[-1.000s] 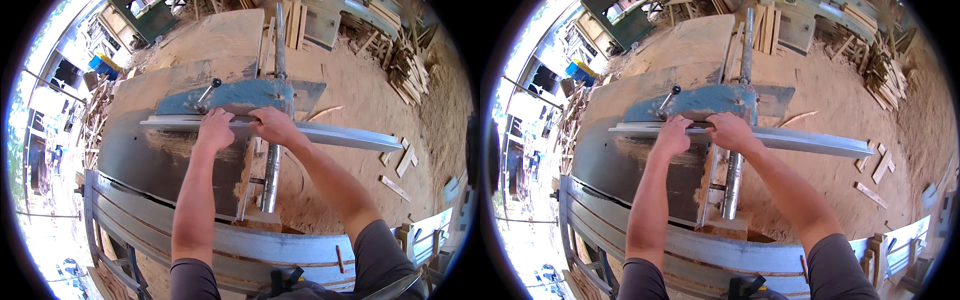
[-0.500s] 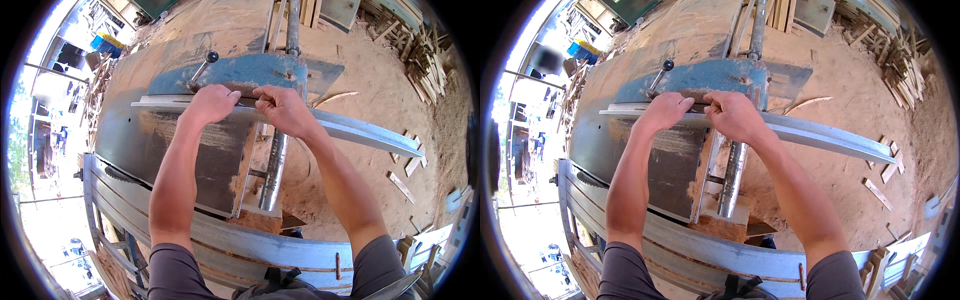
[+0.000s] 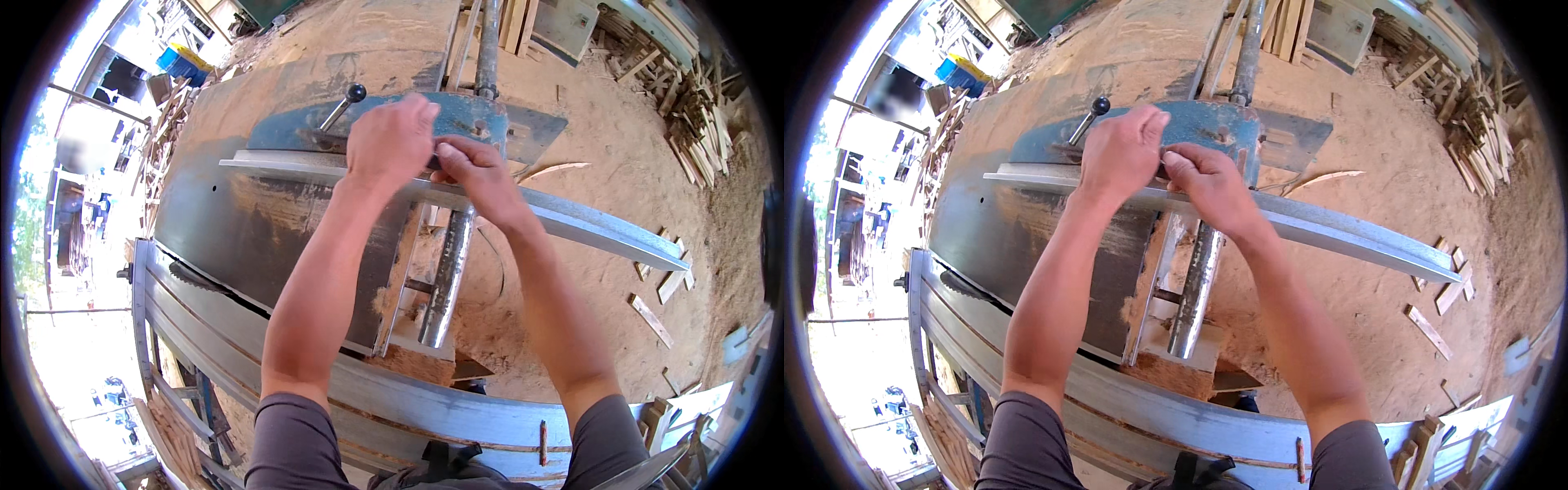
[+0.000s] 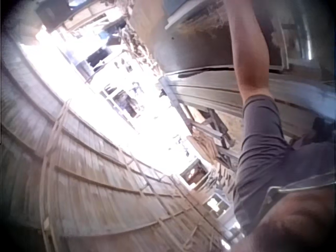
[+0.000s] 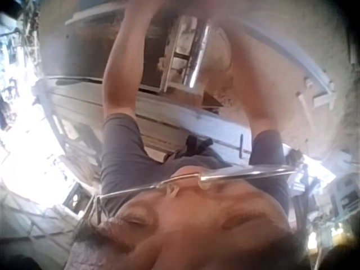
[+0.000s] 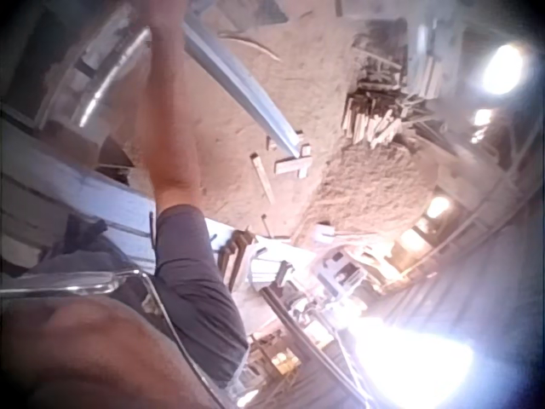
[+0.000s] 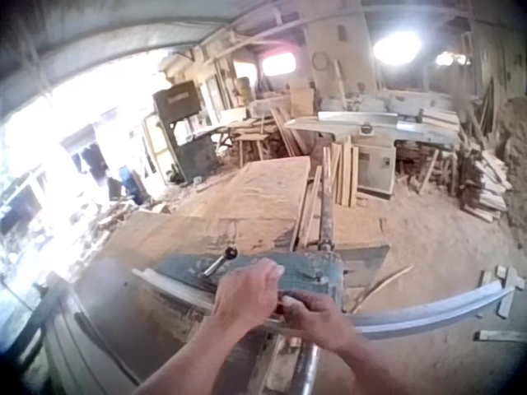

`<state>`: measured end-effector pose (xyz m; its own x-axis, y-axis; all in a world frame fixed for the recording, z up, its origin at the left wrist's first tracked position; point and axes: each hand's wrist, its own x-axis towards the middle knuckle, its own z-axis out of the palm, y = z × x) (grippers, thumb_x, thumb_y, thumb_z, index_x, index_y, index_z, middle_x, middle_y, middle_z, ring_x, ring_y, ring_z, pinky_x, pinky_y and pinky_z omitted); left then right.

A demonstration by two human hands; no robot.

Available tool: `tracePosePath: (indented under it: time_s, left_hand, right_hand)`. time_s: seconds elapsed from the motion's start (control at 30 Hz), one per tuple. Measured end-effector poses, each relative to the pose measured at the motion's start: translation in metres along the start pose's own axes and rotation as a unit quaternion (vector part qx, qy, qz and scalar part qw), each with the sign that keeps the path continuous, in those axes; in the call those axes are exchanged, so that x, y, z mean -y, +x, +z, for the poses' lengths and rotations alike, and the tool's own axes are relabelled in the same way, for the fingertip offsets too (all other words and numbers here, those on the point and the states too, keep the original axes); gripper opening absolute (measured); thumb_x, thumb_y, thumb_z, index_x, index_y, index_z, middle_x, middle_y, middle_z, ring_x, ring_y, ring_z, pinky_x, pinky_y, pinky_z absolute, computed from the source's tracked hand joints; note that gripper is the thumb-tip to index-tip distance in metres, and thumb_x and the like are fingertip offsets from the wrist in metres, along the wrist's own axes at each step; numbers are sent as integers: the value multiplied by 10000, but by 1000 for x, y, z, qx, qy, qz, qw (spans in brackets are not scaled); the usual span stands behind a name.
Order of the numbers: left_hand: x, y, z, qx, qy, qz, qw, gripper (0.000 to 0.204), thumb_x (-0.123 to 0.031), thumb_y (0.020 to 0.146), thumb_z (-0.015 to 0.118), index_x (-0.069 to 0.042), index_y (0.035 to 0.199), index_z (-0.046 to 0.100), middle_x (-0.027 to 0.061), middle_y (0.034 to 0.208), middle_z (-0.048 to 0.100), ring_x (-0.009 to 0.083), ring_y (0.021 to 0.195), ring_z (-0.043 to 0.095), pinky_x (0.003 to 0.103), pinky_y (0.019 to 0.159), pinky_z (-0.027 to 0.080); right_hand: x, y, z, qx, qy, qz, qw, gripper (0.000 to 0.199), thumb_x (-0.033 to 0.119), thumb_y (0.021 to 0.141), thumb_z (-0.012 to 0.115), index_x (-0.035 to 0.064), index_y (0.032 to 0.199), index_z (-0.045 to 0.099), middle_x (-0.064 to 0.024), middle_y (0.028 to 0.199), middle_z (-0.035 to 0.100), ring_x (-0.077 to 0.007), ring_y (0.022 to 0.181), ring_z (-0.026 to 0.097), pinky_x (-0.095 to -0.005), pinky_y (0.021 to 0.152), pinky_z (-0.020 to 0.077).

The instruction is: The person measures metal and wooden components using a tape measure and pencil, then cuts several wooden panels one at a time using a table saw.

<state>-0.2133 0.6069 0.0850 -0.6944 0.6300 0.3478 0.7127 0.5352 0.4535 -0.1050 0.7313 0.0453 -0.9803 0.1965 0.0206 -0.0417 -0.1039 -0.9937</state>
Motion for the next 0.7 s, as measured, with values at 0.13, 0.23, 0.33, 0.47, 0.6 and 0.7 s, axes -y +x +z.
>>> tracePosePath:
  time_s: [0.13,0.23,0.33,0.47,0.6,0.7]
  left_hand:
    - [-50,-14,-17,-6,-18,194,981,168,-239,941,609,-95,1020,643,117,881,682,368,794,664,441,658,527]
    - [-88,-36,-22,69,-35,307,949,200,-206,843,656,-117,1022,651,69,842,633,300,770,659,384,641,534]
    - [-109,-66,-16,65,-74,440,893,211,-175,804,678,-106,1002,662,67,836,604,257,771,628,348,645,528]
    - [-75,-51,-13,-107,-100,439,886,180,-125,892,621,-43,1045,669,125,967,645,289,844,616,418,753,513]
    - [32,-20,-14,-97,47,140,984,328,-168,976,577,21,1242,614,189,1260,602,364,1216,522,490,1094,381]
    - [80,-18,6,-42,130,92,986,428,-183,976,578,30,1346,556,196,1453,494,375,1418,361,487,1199,264]
  right_hand:
    - [30,-56,-18,109,98,-4,989,249,189,1048,542,10,1175,659,-17,915,654,-116,871,627,-285,781,507]
    - [32,-112,-34,162,180,52,969,194,97,1015,578,28,1185,639,-40,934,655,-132,880,634,-291,797,513]
    - [19,-163,-35,127,168,121,970,185,-17,922,593,42,1095,620,-33,909,642,-141,869,619,-300,787,500]
    - [-20,-208,-58,119,121,227,959,211,-77,801,552,56,957,602,-16,856,621,-137,834,585,-310,743,471]
    - [-65,-251,-98,103,-15,313,944,173,-43,783,540,57,910,603,-24,779,605,-139,759,573,-327,679,463]
    - [-114,-258,-132,30,-153,317,935,130,-6,815,536,39,905,618,-50,713,587,-148,710,572,-341,644,465]
